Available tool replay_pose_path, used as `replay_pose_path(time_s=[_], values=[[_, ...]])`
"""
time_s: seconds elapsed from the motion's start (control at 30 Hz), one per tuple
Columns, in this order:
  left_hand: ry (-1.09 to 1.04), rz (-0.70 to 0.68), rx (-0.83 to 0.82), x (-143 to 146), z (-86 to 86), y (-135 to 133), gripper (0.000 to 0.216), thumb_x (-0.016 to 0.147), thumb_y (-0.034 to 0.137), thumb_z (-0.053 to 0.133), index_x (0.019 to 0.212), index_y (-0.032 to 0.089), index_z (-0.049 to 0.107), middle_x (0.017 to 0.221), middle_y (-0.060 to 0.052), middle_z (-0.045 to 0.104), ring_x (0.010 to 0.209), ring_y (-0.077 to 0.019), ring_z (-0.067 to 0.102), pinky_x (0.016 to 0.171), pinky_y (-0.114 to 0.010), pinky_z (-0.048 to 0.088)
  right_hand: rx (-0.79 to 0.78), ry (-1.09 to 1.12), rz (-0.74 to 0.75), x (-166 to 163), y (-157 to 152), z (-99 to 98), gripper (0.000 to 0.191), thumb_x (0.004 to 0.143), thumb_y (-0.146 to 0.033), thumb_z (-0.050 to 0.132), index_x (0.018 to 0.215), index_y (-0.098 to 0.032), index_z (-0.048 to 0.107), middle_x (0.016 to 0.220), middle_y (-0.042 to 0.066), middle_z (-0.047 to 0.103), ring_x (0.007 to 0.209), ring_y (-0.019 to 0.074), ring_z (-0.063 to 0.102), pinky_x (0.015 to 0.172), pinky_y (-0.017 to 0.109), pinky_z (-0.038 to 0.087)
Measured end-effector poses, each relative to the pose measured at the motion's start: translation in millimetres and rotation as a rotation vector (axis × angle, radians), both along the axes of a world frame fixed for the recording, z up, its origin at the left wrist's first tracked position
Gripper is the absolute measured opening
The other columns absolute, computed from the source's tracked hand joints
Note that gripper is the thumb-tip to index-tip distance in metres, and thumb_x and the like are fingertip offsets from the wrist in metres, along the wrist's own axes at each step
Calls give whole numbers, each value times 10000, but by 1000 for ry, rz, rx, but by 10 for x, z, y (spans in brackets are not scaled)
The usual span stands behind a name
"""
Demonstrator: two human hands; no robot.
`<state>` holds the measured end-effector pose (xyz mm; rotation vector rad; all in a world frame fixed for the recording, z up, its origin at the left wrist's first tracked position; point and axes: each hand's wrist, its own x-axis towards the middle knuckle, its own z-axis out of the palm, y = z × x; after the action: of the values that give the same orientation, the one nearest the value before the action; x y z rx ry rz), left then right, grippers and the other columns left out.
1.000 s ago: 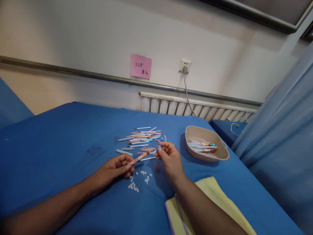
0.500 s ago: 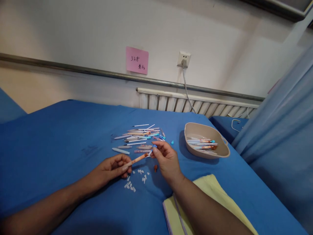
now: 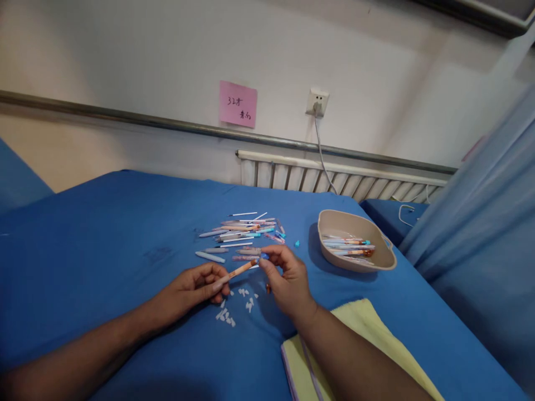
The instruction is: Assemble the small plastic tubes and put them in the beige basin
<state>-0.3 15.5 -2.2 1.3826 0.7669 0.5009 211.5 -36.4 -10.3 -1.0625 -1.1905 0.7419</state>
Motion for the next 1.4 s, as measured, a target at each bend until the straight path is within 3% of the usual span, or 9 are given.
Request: replay_pose_path(time_s=[0.1,0.3,0.47,0.67,1.07,1.23,1.4], values=[[1,9,4,-2,-1,-5,232,769,333,639,878,155,538,781,-9,635,657,-112,561,658,-254,436,-19,-56,0,6,-10,-9,221,779,-308,621,968,-194,612,699,-8,560,550,100,539,420,181,438],[0,17,10,0,21,-15,209,778,317,626,875,153,539,778,-10,634,657,-109,559,656,-251,435,-87,-18,44,27,26,31,199,745,-341,648,833,-185,560,647,-14,593,542,110,559,433,187,452],[15,11,38,-2,6,-7,215,781,319,620,903,153,559,780,-8,626,658,-108,550,657,-251,435,-113,-77,75,35,25,-1,218,779,-380,608,761,-180,522,563,-45,542,395,78,489,382,188,403],[14,-31,58,-17,-33,11,220,811,323,588,955,157,580,804,-9,613,687,-110,547,683,-251,438,-108,-172,79,35,13,-15,246,824,-387,547,694,-182,505,492,-55,499,400,81,471,415,187,364],[28,-52,83,-23,-42,2,218,813,332,580,955,167,583,814,-9,605,707,-118,546,694,-255,446,-84,-404,96,95,48,-39,498,893,-469,409,507,-169,505,479,-13,503,476,100,498,518,214,383],[25,-64,82,-21,-29,-6,232,812,341,576,970,171,583,825,-13,608,716,-123,550,698,-267,446,-16,-336,224,105,48,-100,592,919,-540,243,539,-174,514,533,16,541,525,118,530,563,239,416],[31,-14,75,1,2,-24,260,791,374,599,944,164,581,786,-9,612,678,-116,542,675,-258,439,-170,-64,220,98,125,-198,665,863,-661,166,591,-176,531,474,5,500,418,121,502,436,235,411]])
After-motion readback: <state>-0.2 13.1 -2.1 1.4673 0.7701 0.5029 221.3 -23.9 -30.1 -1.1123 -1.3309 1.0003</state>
